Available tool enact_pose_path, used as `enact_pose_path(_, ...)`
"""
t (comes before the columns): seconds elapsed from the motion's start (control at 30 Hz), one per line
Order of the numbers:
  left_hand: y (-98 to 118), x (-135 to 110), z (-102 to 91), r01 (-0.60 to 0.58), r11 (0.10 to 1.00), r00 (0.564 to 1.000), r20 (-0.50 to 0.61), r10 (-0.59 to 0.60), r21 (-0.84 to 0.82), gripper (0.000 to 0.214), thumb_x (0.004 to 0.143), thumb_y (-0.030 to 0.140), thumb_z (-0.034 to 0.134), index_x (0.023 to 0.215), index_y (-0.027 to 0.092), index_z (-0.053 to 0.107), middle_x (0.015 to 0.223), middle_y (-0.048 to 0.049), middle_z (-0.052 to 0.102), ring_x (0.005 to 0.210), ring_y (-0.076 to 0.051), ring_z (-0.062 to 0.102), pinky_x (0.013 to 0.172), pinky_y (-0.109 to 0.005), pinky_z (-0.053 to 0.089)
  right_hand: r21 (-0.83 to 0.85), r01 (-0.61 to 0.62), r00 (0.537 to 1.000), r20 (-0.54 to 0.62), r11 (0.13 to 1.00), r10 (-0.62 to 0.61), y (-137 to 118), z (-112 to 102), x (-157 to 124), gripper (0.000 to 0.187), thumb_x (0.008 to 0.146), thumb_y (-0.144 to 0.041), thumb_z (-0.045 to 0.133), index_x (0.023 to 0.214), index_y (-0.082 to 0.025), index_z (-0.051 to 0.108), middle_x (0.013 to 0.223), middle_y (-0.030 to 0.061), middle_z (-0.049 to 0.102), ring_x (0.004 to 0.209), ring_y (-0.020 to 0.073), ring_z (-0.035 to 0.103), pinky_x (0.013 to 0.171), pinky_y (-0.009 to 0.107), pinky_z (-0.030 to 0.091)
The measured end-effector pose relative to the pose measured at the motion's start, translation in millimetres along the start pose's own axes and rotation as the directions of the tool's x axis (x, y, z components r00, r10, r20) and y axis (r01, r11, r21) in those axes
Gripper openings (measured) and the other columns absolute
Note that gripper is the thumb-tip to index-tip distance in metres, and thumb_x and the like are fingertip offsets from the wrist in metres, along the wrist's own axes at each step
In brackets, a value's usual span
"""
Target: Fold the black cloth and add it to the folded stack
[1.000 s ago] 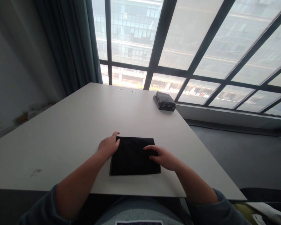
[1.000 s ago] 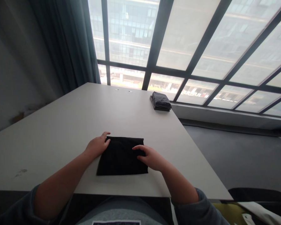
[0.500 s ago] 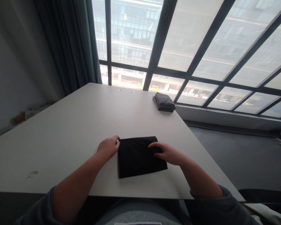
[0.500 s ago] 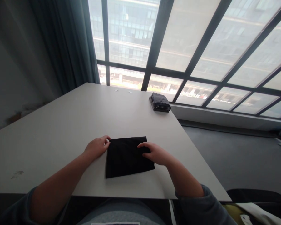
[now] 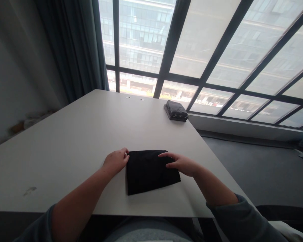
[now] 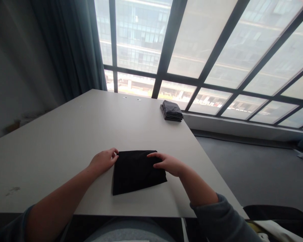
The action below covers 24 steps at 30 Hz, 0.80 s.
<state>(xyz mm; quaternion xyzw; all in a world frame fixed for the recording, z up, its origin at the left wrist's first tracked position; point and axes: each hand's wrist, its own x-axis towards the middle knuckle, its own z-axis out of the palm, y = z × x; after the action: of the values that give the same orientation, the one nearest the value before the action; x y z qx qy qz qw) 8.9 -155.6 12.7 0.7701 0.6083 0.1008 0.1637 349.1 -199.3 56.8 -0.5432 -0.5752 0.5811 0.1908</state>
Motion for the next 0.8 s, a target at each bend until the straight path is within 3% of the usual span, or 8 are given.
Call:
enact_pose_path(0.13, 0.7, -0.6, 0.2, -0.001, 1.0, 1.0, 0.006, 0.001, 0.0, 0.022, 0.099, 0.033, 0.054, 0.115, 0.026, 0.069, 0.102, -0.0025, 0.079, 0.096, -0.025, 0.074, 0.074, -0.032, 0.048, 0.066, -0.037, 0.998, 0.053, 0.997, 0.033, 4.5, -4.3, 2.9, 0.056, 0.077, -0.037, 0.088, 0.13, -0.027, 0.074, 0.121, 0.0067, 0.07, 0.103, 0.0211, 0.068, 0.091, 0.035, 0.06)
enact_pose_path(0.27, 1.2, -1.0, 1.0, -0.014, 1.0, 1.0, 0.022, 0.014, -0.001, 0.021, 0.1, 0.033, 0.054, 0.114, 0.026, 0.069, 0.101, -0.0022, 0.08, 0.095, -0.024, 0.073, 0.074, -0.032, 0.048, -0.064, -0.091, 0.99, 0.103, 0.994, 0.097, -0.3, -8.8, 3.3, 0.053, 0.074, -0.038, 0.09, 0.124, -0.023, 0.076, 0.109, 0.0051, 0.069, 0.092, 0.0165, 0.064, 0.081, 0.028, 0.056)
enact_pose_path(0.4, 1.8, -1.2, 1.6, -0.017, 1.0, 0.999, 0.031, 0.017, -0.005, 0.02, 0.1, 0.033, 0.055, 0.112, 0.026, 0.069, 0.102, -0.0028, 0.08, 0.097, -0.024, 0.073, 0.074, -0.032, 0.048, -0.196, -0.119, 0.988, 0.077, 0.973, 0.136, -9.3, -10.9, 1.6, 0.053, 0.075, -0.039, 0.088, 0.125, -0.025, 0.076, 0.099, 0.0027, 0.067, 0.079, 0.0126, 0.057, 0.07, 0.024, 0.051)
enact_pose_path(0.8, 4.8, -3.5, -0.7, -0.025, 1.0, 0.999, 0.038, 0.025, -0.002, 0.02, 0.1, 0.033, 0.055, 0.111, 0.026, 0.07, 0.102, -0.0037, 0.079, 0.096, -0.024, 0.073, 0.076, -0.032, 0.049, -0.371, -0.118, 0.987, 0.058, 0.921, 0.15, -20.4, -18.0, 8.0, 0.049, 0.076, -0.037, 0.083, 0.124, -0.027, 0.078, 0.092, 0.0016, 0.066, 0.068, 0.0101, 0.051, 0.06, 0.021, 0.044)
